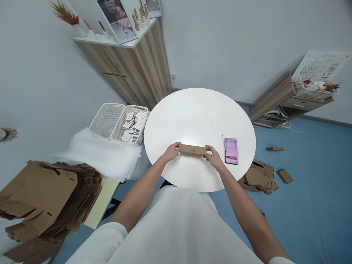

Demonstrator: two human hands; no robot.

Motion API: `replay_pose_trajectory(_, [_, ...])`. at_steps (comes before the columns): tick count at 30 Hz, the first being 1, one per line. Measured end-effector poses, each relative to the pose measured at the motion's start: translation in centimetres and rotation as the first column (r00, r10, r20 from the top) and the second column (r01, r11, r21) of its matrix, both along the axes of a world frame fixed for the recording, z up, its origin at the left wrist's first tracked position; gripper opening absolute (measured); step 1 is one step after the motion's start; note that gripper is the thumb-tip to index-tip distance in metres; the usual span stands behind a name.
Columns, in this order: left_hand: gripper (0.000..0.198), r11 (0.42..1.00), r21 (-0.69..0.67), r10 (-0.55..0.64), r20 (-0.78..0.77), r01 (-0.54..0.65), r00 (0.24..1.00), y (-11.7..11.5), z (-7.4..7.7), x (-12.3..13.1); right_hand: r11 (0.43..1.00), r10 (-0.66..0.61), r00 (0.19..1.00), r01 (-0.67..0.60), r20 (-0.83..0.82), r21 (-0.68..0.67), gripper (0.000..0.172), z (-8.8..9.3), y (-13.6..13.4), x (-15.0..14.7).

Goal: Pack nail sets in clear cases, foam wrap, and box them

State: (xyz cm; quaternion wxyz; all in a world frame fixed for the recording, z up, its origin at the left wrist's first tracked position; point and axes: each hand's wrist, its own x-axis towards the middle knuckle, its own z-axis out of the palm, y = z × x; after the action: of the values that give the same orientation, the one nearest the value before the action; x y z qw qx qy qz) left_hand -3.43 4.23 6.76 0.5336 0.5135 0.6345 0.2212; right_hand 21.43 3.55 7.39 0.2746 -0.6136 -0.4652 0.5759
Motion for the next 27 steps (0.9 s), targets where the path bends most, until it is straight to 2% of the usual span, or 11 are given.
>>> replay_pose_trajectory(4, [0.028, 0.999, -0.008, 0.034, 0.034, -0.034, 0.999, -2.4, -0.1, 0.6, 0.999, 0.014, 1.0, -0.015, 0.027, 0.039, 0.034, -1.0, -2.6, 0.1])
replay_pose_trajectory(7, [0.021, 0.995, -0.056, 0.08, 0.045, -0.078, 0.996, -4.7, -1.1, 1.3, 0.999, -0.018, 0.999, 0.017, 0.028, 0.04, 0.03, -2.5, -5.1, -0.3])
replay_pose_trajectory(12, [0.032, 0.988, 0.02, 0.152, -0.108, -0.15, 0.983, -7.2, -3.3, 2.6, 0.996, -0.053, 0.987, 0.042, 0.149, 0.076, 0.03, -4.4, -7.5, -1.3])
replay_pose_trajectory(16, [0.049, 0.993, 0.004, 0.117, -0.129, -0.117, 0.985, -7.5, -4.1, 2.3, 0.993, -0.115, 0.972, 0.112, 0.203, 0.026, 0.039, -4.6, -7.9, -1.7])
replay_pose_trajectory(20, [0.061, 0.999, -0.029, 0.025, -0.203, -0.031, 0.979, -7.2, -4.2, 1.1, 0.975, -0.187, 0.944, 0.213, 0.271, -0.067, 0.054, -3.8, -8.0, -1.7])
replay_pose_trajectory(23, [0.064, 0.998, -0.027, -0.059, -0.257, 0.054, 0.965, -6.9, -4.1, 0.5, 0.959, -0.201, 0.935, 0.249, 0.293, -0.138, 0.055, -3.6, -7.7, -1.8])
replay_pose_trajectory(27, [0.067, 0.993, -0.008, -0.119, -0.27, 0.121, 0.955, -6.5, -4.3, 0.3, 0.934, -0.228, 0.952, 0.273, 0.204, -0.229, 0.052, -4.2, -7.7, -2.8])
